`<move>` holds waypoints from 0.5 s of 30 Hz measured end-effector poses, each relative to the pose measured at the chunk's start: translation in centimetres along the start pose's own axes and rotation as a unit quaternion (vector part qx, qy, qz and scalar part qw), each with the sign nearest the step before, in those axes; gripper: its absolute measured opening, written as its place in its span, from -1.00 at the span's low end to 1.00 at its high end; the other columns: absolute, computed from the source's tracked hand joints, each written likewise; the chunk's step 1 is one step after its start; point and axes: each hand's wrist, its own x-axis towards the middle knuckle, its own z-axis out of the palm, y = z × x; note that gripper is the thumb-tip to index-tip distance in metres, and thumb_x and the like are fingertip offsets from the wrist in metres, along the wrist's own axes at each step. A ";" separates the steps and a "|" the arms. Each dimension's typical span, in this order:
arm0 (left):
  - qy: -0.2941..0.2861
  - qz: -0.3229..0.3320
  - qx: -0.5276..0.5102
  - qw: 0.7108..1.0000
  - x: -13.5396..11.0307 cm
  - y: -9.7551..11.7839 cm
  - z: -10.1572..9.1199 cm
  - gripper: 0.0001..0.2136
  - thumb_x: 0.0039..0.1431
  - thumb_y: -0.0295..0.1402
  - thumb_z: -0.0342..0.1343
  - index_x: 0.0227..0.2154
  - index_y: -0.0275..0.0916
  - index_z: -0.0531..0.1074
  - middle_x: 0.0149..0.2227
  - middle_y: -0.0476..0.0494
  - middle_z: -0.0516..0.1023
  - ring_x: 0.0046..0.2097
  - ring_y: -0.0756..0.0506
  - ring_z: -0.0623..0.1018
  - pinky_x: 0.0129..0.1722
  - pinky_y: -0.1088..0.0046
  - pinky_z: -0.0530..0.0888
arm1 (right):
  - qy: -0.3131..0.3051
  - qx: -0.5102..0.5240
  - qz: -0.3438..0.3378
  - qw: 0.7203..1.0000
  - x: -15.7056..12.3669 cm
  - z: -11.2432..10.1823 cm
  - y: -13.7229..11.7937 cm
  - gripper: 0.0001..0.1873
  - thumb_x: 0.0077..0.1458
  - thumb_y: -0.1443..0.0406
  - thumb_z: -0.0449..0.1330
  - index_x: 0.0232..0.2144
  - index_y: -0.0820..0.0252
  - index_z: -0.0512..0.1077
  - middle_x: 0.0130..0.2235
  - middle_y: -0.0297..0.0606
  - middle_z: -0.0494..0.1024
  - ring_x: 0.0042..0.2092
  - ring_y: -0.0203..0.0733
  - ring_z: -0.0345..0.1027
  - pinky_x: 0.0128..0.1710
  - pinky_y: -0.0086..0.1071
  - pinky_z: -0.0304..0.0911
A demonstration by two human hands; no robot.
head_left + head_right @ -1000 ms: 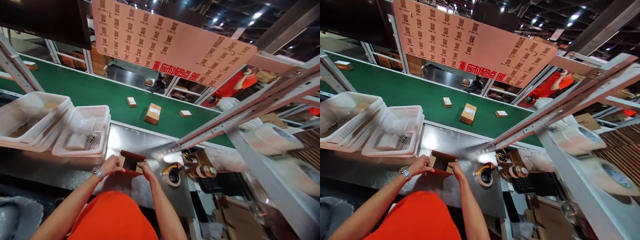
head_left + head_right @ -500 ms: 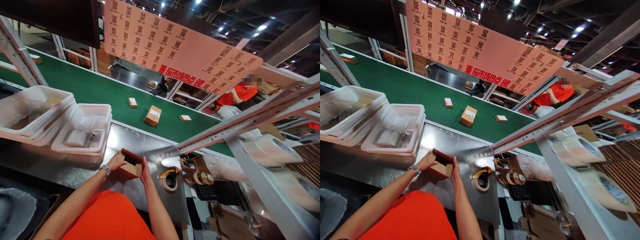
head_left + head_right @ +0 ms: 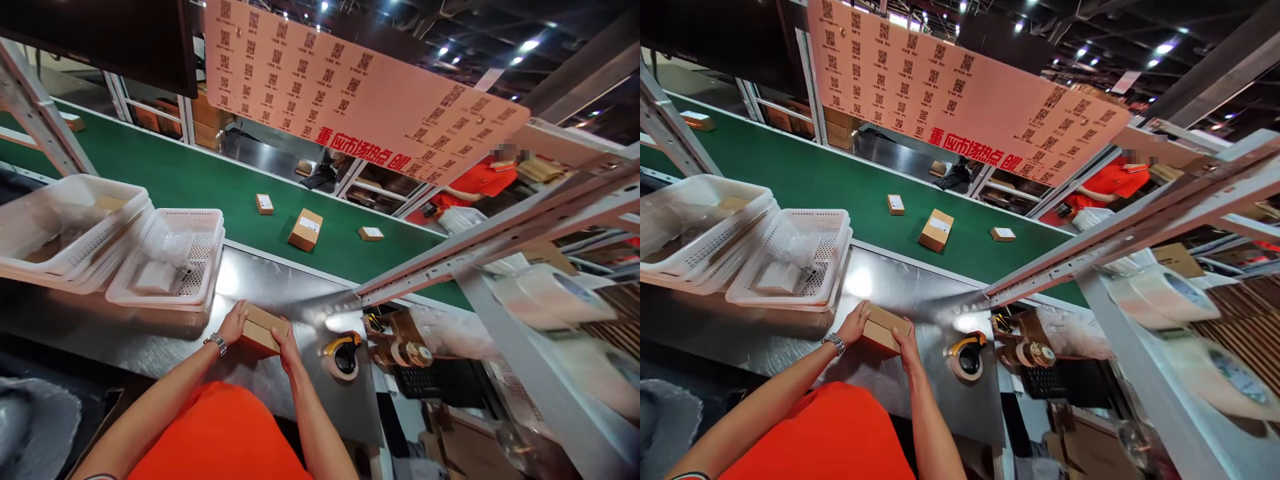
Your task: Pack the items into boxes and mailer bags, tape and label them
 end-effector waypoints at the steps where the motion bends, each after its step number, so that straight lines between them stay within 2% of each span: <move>1: -0.001 -0.002 0.013 1.000 0.0 0.2 0.0 -0.44 0.52 -0.11 0.02 0.41 -0.33 0.41 0.37 -0.51 0.60 0.39 -0.35 0.60 0.48 -0.01 0.47 | -0.001 -0.008 -0.003 1.000 0.1 0.1 0.1 0.00 -0.23 -0.04 0.61 0.23 0.14 0.45 -0.05 -0.20 0.72 -0.05 0.09 0.62 0.00 -0.12 0.52; 4: -0.005 -0.003 0.029 1.000 0.0 0.5 -0.2 -0.46 0.53 -0.19 -0.03 0.42 -0.37 0.38 0.41 -0.54 0.55 0.43 -0.39 0.56 0.50 -0.09 0.43 | -0.004 -0.055 -0.018 0.998 0.6 -0.3 0.0 -0.14 -0.13 -0.09 0.55 0.17 0.10 0.50 -0.02 -0.18 0.74 0.00 0.10 0.62 0.05 -0.12 0.52; 7: -0.018 0.001 0.036 0.999 0.1 0.9 -0.5 -0.46 0.53 -0.22 -0.07 0.43 -0.35 0.37 0.44 -0.48 0.54 0.47 -0.38 0.51 0.55 -0.08 0.37 | 0.047 -0.139 -0.057 0.988 1.1 -2.8 -1.4 -0.24 -0.08 -0.22 0.46 0.06 0.04 0.56 0.08 -0.10 0.74 0.16 0.19 0.58 0.21 -0.03 0.47; 9: -0.028 0.006 0.042 0.999 0.1 1.1 -0.6 -0.46 0.54 -0.21 -0.07 0.42 -0.36 0.39 0.44 -0.47 0.54 0.48 -0.38 0.50 0.57 -0.04 0.35 | 0.134 -0.198 -0.095 0.966 1.0 -6.2 -2.5 -0.17 -0.10 -0.31 0.37 0.07 0.04 0.55 0.23 0.02 0.66 0.38 0.32 0.41 0.40 0.10 0.31; 10: -0.032 0.009 0.045 0.998 0.1 1.2 -0.6 -0.46 0.54 -0.21 -0.07 0.42 -0.36 0.40 0.43 -0.46 0.56 0.48 -0.38 0.51 0.56 -0.02 0.36 | 0.175 -0.214 -0.106 0.955 0.9 -8.3 -2.9 -0.08 -0.09 -0.34 0.31 0.15 0.08 0.50 0.33 0.15 0.55 0.50 0.42 0.25 0.49 0.19 0.18; 13: -0.037 0.018 0.052 0.998 0.3 1.6 -0.7 -0.47 0.53 -0.20 -0.07 0.39 -0.32 0.46 0.37 -0.41 0.63 0.42 -0.33 0.58 0.51 0.06 0.43 | 0.298 -0.272 -0.114 0.908 1.2 -14.8 -3.1 0.18 -0.17 -0.34 0.28 0.36 0.21 0.34 0.45 0.55 0.31 0.61 0.72 -0.07 0.50 0.42 0.00; 15: -0.041 0.028 0.058 0.997 0.5 1.8 -0.9 -0.47 0.53 -0.17 -0.07 0.36 -0.29 0.50 0.35 -0.37 0.65 0.39 -0.30 0.61 0.48 0.11 0.47 | 0.332 -0.347 -0.078 0.874 2.0 -17.8 -2.6 0.26 -0.19 -0.32 0.28 0.42 0.25 0.29 0.36 0.70 0.38 0.50 0.87 0.16 0.36 0.53 0.13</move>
